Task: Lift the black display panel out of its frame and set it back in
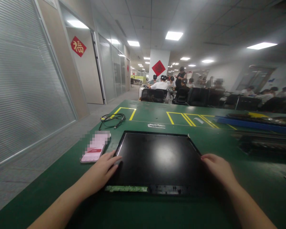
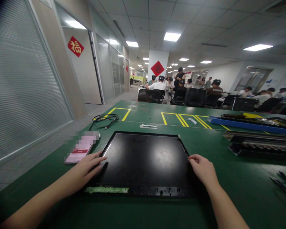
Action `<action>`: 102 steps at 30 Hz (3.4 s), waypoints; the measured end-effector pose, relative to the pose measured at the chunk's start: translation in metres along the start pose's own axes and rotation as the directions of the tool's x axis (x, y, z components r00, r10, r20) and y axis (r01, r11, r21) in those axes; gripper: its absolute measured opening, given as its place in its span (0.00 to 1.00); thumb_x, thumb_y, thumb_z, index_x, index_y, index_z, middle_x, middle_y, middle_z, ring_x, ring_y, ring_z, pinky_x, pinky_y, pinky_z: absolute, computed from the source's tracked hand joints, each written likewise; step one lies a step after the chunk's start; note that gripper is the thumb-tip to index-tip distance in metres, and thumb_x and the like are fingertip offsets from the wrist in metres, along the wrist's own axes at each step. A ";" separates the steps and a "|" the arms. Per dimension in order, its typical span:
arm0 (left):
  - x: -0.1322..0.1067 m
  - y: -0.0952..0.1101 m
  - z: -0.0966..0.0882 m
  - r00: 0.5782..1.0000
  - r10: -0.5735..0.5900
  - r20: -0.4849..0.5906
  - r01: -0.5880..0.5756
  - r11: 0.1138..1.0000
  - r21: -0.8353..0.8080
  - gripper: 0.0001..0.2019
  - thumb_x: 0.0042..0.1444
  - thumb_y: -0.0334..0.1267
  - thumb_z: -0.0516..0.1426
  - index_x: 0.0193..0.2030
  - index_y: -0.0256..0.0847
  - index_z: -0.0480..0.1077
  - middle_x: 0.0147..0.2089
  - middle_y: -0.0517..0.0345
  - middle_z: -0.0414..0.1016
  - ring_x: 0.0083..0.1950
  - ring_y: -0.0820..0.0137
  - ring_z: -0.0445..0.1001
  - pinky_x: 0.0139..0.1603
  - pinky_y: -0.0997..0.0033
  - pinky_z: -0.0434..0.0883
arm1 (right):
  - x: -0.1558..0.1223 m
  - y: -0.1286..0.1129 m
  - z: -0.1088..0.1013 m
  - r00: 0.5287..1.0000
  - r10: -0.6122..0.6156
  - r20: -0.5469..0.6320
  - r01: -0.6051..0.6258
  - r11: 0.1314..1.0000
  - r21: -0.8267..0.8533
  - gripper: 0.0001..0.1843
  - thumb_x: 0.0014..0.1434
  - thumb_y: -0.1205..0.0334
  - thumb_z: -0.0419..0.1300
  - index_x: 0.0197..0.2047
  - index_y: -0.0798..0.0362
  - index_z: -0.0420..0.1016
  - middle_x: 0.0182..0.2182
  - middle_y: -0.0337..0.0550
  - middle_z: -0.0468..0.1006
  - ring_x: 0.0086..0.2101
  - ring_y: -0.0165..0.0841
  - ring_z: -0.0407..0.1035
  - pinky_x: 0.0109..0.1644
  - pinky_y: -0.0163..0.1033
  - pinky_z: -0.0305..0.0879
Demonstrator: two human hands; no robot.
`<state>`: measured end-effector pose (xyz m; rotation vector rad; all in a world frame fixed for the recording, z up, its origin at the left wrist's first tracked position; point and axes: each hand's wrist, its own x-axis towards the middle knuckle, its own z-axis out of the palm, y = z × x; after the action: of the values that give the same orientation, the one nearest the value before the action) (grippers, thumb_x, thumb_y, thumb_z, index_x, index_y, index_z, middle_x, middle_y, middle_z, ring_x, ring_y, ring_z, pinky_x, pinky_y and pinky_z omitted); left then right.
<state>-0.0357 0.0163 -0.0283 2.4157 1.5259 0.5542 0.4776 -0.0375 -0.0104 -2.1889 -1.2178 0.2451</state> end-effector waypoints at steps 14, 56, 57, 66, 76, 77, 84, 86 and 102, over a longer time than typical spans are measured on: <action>0.004 0.019 -0.017 0.991 -0.113 0.073 0.121 0.987 -0.108 0.26 0.62 0.35 0.53 0.64 0.41 0.80 0.69 0.44 0.79 0.73 0.49 0.73 0.76 0.47 0.65 | 0.004 0.007 0.001 1.000 -0.021 0.014 0.021 1.000 -0.015 0.18 0.51 0.47 0.57 0.32 0.43 0.87 0.38 0.45 0.88 0.43 0.48 0.80 0.44 0.45 0.71; 0.012 0.077 -0.036 0.681 -0.646 0.343 0.376 -0.093 -0.922 0.18 0.64 0.19 0.61 0.55 0.41 0.71 0.37 0.55 0.88 0.26 0.64 0.87 0.25 0.72 0.82 | 0.005 0.008 0.002 1.000 -0.020 0.002 0.020 1.000 -0.023 0.19 0.50 0.46 0.57 0.32 0.43 0.87 0.37 0.46 0.88 0.41 0.47 0.80 0.42 0.45 0.71; 0.012 0.078 -0.037 0.683 -0.645 0.343 0.378 -0.090 -0.921 0.18 0.64 0.19 0.61 0.56 0.40 0.72 0.37 0.55 0.89 0.26 0.64 0.87 0.26 0.73 0.82 | 0.005 0.008 0.002 1.000 -0.019 0.005 0.019 1.000 -0.021 0.19 0.50 0.46 0.57 0.32 0.43 0.88 0.37 0.46 0.88 0.41 0.47 0.80 0.42 0.45 0.71; 0.010 0.078 -0.042 0.694 -0.596 0.404 0.470 -0.050 -0.881 0.13 0.69 0.23 0.58 0.55 0.34 0.79 0.31 0.49 0.88 0.28 0.62 0.88 0.26 0.71 0.82 | 0.003 0.005 0.001 1.000 -0.016 -0.004 0.016 1.000 -0.006 0.18 0.50 0.46 0.57 0.32 0.43 0.87 0.36 0.45 0.88 0.41 0.47 0.80 0.42 0.45 0.70; 0.012 0.081 -0.047 0.712 -0.600 0.366 0.450 -0.010 -0.893 0.17 0.65 0.18 0.55 0.43 0.34 0.85 0.35 0.48 0.90 0.34 0.65 0.89 0.32 0.77 0.81 | 0.002 0.000 -0.001 0.999 0.028 0.041 -0.027 1.000 -0.007 0.20 0.49 0.47 0.56 0.33 0.45 0.87 0.38 0.47 0.88 0.44 0.48 0.79 0.46 0.47 0.70; 0.012 0.079 -0.046 0.716 -0.596 0.364 0.451 -0.003 -0.893 0.16 0.65 0.19 0.55 0.42 0.35 0.85 0.36 0.48 0.90 0.36 0.64 0.90 0.34 0.76 0.82 | 0.002 -0.001 -0.001 0.999 0.032 0.043 -0.031 0.999 -0.011 0.20 0.49 0.47 0.56 0.34 0.45 0.87 0.38 0.47 0.88 0.44 0.49 0.79 0.46 0.47 0.70; 0.008 0.045 -0.031 0.800 -0.546 0.249 0.404 0.183 -0.897 0.12 0.51 0.37 0.72 0.43 0.40 0.87 0.48 0.44 0.90 0.57 0.49 0.86 0.61 0.59 0.79 | 0.002 -0.001 -0.002 0.999 0.019 0.048 -0.018 1.000 -0.021 0.21 0.49 0.46 0.55 0.34 0.44 0.87 0.39 0.46 0.88 0.45 0.49 0.79 0.47 0.47 0.70; 0.006 0.038 -0.028 0.832 -0.524 0.184 0.345 0.227 -0.911 0.21 0.46 0.43 0.75 0.48 0.40 0.87 0.55 0.43 0.88 0.66 0.44 0.80 0.70 0.51 0.72 | 0.003 0.000 -0.001 0.999 0.010 0.042 -0.009 1.000 -0.018 0.22 0.49 0.45 0.55 0.34 0.44 0.87 0.39 0.47 0.88 0.45 0.50 0.79 0.47 0.48 0.70; -0.005 0.062 -0.043 0.972 -0.162 0.173 0.176 0.006 -0.984 0.37 0.50 0.42 0.74 0.68 0.44 0.77 0.68 0.44 0.80 0.71 0.39 0.73 0.67 0.50 0.74 | 0.002 0.003 0.002 1.000 -0.009 0.016 0.009 1.000 0.030 0.21 0.48 0.45 0.55 0.33 0.44 0.87 0.37 0.46 0.88 0.42 0.48 0.80 0.45 0.47 0.71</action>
<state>-0.0056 -0.0148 0.0338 0.9956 0.7535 1.0732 0.4797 -0.0365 -0.0141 -2.1589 -1.2249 0.2761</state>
